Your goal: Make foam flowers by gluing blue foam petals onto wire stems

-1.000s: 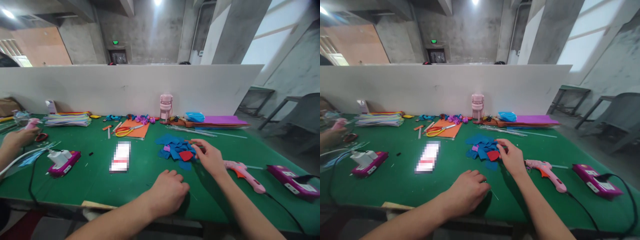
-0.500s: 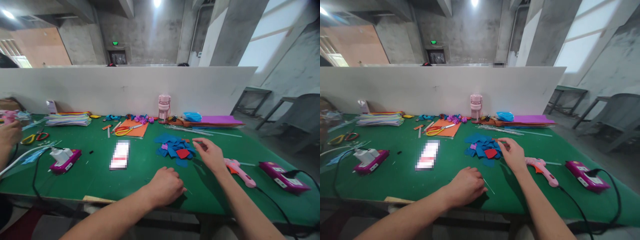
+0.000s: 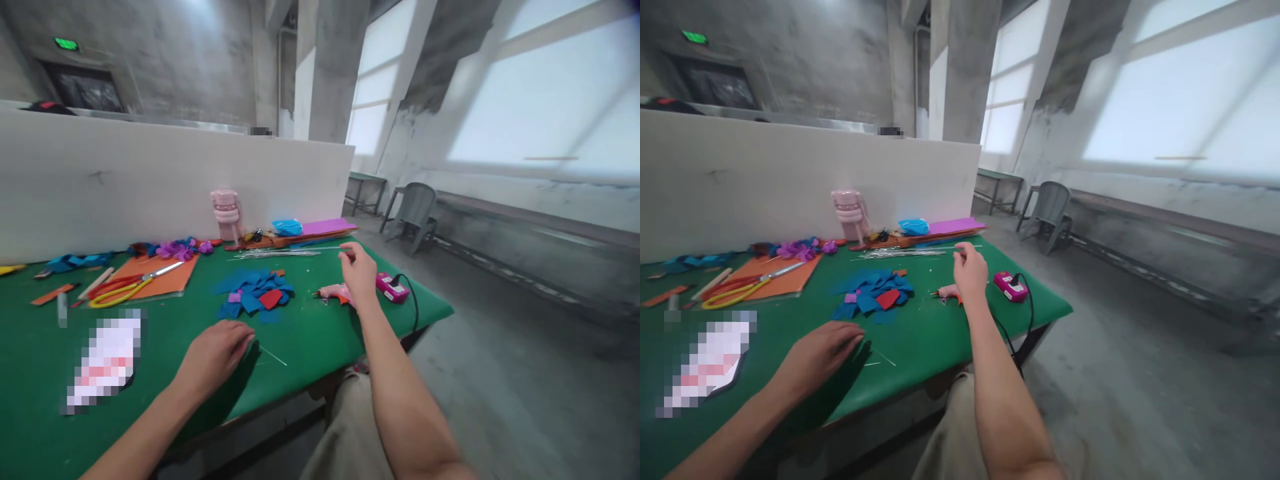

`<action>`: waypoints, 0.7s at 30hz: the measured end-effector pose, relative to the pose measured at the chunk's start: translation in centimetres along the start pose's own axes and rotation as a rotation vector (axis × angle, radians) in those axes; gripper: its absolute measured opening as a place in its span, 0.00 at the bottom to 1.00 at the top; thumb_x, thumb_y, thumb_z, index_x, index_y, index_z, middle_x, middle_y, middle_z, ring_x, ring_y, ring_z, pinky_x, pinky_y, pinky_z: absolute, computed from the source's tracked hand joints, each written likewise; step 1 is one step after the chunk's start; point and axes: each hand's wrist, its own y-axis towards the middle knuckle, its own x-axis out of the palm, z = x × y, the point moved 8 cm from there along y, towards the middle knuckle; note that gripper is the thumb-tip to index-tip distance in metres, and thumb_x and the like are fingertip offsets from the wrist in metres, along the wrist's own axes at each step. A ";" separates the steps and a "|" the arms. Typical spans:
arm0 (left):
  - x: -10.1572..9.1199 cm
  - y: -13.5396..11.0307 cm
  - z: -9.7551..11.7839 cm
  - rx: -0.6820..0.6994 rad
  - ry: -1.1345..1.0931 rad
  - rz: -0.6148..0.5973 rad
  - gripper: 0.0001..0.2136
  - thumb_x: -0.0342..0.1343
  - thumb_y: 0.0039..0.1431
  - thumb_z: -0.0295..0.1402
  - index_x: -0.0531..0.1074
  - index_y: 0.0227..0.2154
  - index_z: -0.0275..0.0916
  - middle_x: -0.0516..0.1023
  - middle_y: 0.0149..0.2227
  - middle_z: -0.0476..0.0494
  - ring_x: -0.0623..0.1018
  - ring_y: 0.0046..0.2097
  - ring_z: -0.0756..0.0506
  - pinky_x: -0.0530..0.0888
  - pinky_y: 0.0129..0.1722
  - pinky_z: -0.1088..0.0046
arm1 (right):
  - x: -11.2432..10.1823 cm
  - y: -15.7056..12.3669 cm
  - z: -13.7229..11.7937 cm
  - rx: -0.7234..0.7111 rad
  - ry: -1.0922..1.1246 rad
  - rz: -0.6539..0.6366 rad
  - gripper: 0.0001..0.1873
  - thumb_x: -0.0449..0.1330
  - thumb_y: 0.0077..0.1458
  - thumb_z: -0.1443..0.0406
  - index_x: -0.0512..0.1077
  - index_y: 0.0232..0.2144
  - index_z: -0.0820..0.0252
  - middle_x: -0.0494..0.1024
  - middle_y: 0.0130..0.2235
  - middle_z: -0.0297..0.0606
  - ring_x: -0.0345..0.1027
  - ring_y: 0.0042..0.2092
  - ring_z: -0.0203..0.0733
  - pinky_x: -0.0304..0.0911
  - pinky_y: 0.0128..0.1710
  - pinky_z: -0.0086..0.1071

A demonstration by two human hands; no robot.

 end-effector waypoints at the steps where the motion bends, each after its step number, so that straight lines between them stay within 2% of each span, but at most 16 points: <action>1: -0.1 0.1 -0.2 -0.012 0.006 0.001 0.16 0.40 0.59 0.39 0.73 0.37 0.43 0.76 0.41 0.44 0.74 0.42 0.44 0.70 0.40 0.70 | 0.5 -0.2 0.4 0.028 -0.010 -0.040 0.11 0.50 0.53 0.62 0.71 0.32 0.57 0.76 0.29 0.35 0.67 0.31 0.40 0.59 0.34 0.31; 3: -0.2 0.2 -0.6 -0.041 0.026 0.005 0.16 0.40 0.59 0.39 0.73 0.37 0.42 0.77 0.40 0.44 0.74 0.41 0.44 0.70 0.39 0.70 | 2.4 -1.1 0.2 0.025 -0.052 -0.164 0.11 0.50 0.53 0.62 0.71 0.31 0.57 0.76 0.29 0.35 0.67 0.31 0.39 0.59 0.32 0.30; 7: -0.1 0.2 -1.8 -0.098 0.059 0.001 0.15 0.39 0.60 0.37 0.72 0.38 0.42 0.76 0.38 0.44 0.73 0.42 0.45 0.68 0.39 0.71 | 6.7 -3.2 -2.7 -0.163 -0.150 -0.458 0.08 0.52 0.51 0.65 0.72 0.31 0.55 0.77 0.33 0.33 0.68 0.35 0.38 0.58 0.36 0.29; 8: -0.1 0.1 -2.1 -0.112 0.060 0.003 0.15 0.39 0.60 0.37 0.72 0.38 0.42 0.76 0.38 0.44 0.73 0.42 0.45 0.68 0.39 0.72 | 7.0 -3.4 -3.1 -0.192 -0.158 -0.494 0.07 0.54 0.50 0.67 0.72 0.30 0.54 0.77 0.33 0.33 0.68 0.36 0.38 0.58 0.37 0.29; 10: -0.1 -0.1 -2.5 -0.138 0.063 -0.001 0.15 0.39 0.60 0.37 0.72 0.38 0.42 0.76 0.38 0.44 0.73 0.42 0.45 0.67 0.38 0.72 | 6.1 -3.3 -2.7 -0.190 -0.178 -0.503 0.07 0.54 0.49 0.68 0.72 0.29 0.54 0.77 0.34 0.35 0.68 0.38 0.40 0.57 0.39 0.31; 13: 0.3 -0.7 -2.8 -0.168 0.074 -0.042 0.15 0.40 0.60 0.36 0.71 0.39 0.43 0.76 0.38 0.45 0.73 0.41 0.45 0.68 0.38 0.72 | 3.4 -2.5 0.8 -0.094 -0.306 -0.493 0.08 0.53 0.50 0.64 0.72 0.29 0.57 0.77 0.33 0.40 0.68 0.35 0.42 0.57 0.34 0.32; 15: 0.6 -0.9 -2.7 -0.139 0.064 -0.049 0.15 0.40 0.60 0.33 0.69 0.45 0.43 0.75 0.42 0.45 0.72 0.43 0.45 0.67 0.41 0.72 | 2.2 -2.6 4.6 0.036 -0.466 -0.578 0.12 0.55 0.48 0.57 0.71 0.27 0.59 0.76 0.29 0.42 0.69 0.32 0.44 0.56 0.29 0.31; 17: 0.9 -1.0 -2.2 -0.063 0.048 -0.040 0.17 0.41 0.59 0.30 0.65 0.49 0.43 0.72 0.48 0.45 0.70 0.47 0.46 0.66 0.45 0.70 | 2.5 -3.8 7.8 0.118 -0.506 -0.769 0.17 0.56 0.45 0.52 0.71 0.24 0.60 0.75 0.26 0.43 0.68 0.29 0.45 0.55 0.26 0.31; 19: 1.1 -1.1 -1.8 -0.005 0.038 -0.039 0.17 0.43 0.59 0.30 0.64 0.50 0.43 0.70 0.50 0.45 0.68 0.49 0.46 0.65 0.48 0.69 | 3.4 -5.5 9.7 0.167 -0.488 -0.950 0.16 0.56 0.46 0.53 0.70 0.20 0.60 0.75 0.23 0.41 0.68 0.27 0.44 0.55 0.25 0.31; 21: 1.2 -1.2 -1.4 0.018 0.036 -0.043 0.16 0.44 0.58 0.31 0.66 0.49 0.43 0.70 0.49 0.45 0.68 0.49 0.45 0.65 0.48 0.68 | 4.1 -6.5 10.4 0.157 -0.477 -1.008 0.13 0.56 0.46 0.56 0.68 0.19 0.59 0.75 0.24 0.40 0.69 0.27 0.44 0.55 0.25 0.31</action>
